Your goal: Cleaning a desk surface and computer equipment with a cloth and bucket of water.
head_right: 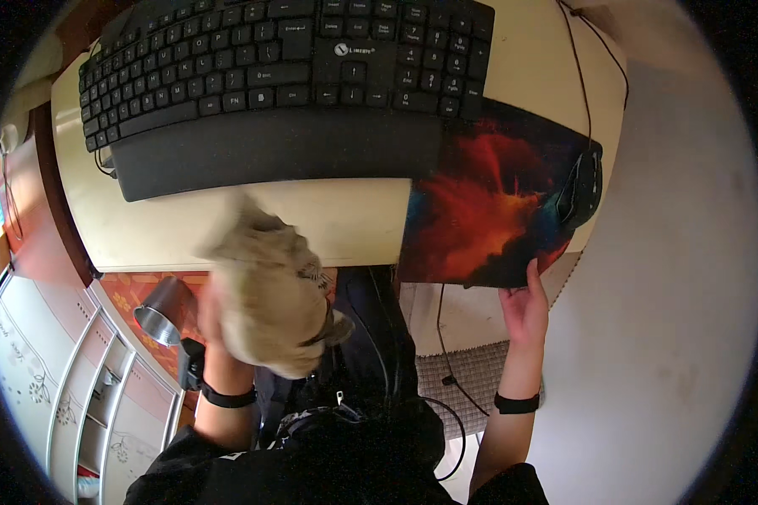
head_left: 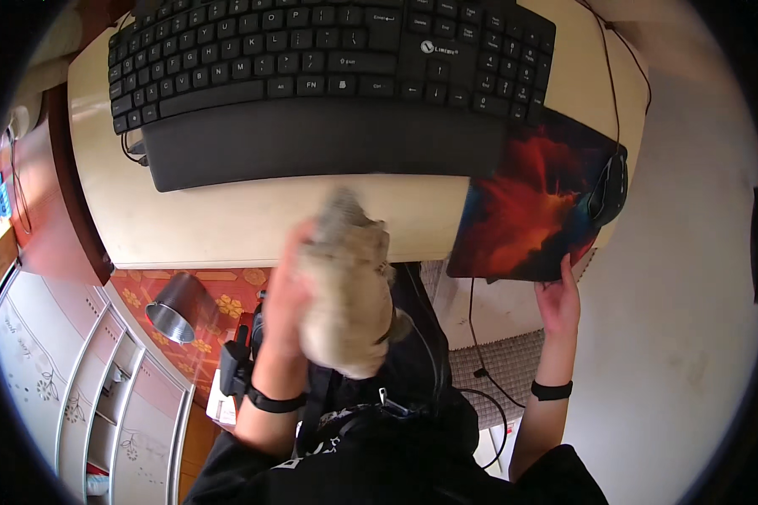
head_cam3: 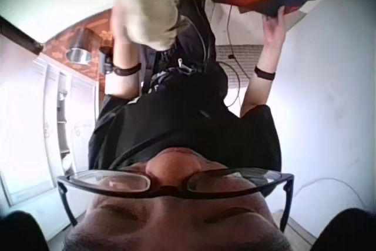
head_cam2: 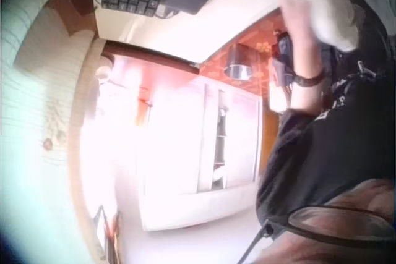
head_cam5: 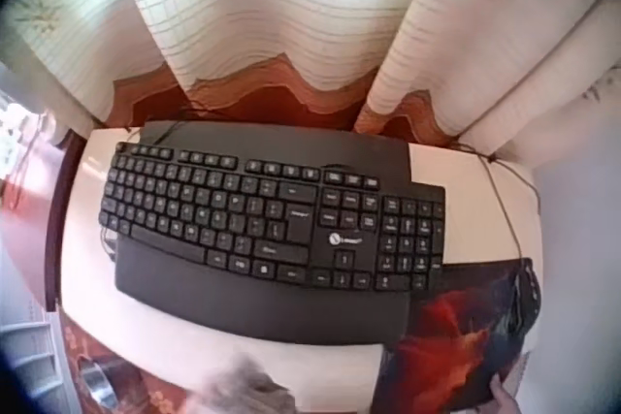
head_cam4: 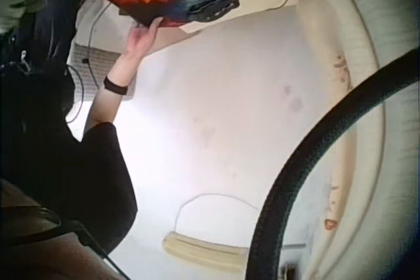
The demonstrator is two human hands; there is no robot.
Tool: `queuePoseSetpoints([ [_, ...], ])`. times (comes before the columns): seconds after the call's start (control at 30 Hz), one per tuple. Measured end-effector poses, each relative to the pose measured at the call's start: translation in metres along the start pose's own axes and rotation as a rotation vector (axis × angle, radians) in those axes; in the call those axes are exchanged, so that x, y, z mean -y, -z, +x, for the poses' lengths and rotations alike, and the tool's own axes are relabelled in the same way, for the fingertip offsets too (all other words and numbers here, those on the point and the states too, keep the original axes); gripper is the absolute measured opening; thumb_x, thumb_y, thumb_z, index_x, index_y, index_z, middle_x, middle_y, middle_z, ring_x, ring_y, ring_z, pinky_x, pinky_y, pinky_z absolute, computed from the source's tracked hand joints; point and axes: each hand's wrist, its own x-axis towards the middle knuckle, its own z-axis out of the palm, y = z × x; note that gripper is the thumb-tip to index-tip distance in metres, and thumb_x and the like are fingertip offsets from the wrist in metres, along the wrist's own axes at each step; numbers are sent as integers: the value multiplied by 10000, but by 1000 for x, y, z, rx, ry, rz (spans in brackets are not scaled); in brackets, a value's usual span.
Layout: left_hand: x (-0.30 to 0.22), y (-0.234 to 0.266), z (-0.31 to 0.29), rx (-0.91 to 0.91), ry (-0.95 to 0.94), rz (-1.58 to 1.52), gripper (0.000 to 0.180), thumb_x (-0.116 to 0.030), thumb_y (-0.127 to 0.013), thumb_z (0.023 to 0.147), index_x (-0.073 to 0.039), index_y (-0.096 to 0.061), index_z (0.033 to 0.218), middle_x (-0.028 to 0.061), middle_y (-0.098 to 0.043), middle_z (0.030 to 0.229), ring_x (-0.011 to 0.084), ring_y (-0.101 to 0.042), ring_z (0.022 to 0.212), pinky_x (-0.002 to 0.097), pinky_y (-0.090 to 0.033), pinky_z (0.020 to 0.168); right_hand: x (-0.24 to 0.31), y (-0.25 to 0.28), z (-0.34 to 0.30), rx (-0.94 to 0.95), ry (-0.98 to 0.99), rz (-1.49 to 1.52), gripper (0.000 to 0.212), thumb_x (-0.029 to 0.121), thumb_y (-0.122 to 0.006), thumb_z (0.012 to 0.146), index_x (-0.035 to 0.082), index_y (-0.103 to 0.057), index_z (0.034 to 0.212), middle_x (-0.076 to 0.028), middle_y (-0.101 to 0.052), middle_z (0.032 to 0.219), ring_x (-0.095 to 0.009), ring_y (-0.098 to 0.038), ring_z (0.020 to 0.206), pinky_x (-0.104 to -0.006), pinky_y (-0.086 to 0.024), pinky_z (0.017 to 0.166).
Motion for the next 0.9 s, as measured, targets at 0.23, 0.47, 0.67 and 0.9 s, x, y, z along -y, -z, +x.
queuePoseSetpoints([
  [0.23,0,50,-6,-237,-196,-687,561,-413,-350,981,17,-485,1316,204,-518,1336,362,-507,1211,478,-390,1054,-4,12,-1,-360,222,-112,408,225,-643,923,48,-512,1267,-78,-579,1137,-194,-560,1032,-308,-463,881],
  [0.47,13,27,-28,-127,-144,-436,584,-443,-310,976,6,-479,1309,195,-553,1285,336,-549,1161,446,-428,1023,-78,-99,-80,298,1005,-1101,416,256,-668,864,8,-540,1172,-167,-526,1229,-342,-510,1137,-453,-401,987],
  [0.67,26,-17,-54,-110,222,-193,570,-406,-327,993,-20,-378,1409,145,-450,1408,283,-446,1286,396,-330,1093,-126,-170,-106,865,797,-1304,1159,406,-900,569,86,-265,1484,-251,-282,1468,-434,-269,1372,-502,-306,1085],
  [0.9,12,36,-111,74,-155,854,450,-324,-532,970,-21,-526,1303,166,-534,1307,302,-477,1243,375,-352,1065,-74,-121,-128,468,234,-879,870,178,-755,671,13,-343,1420,-152,-502,1310,-263,-527,1180,-390,-417,1017],
])
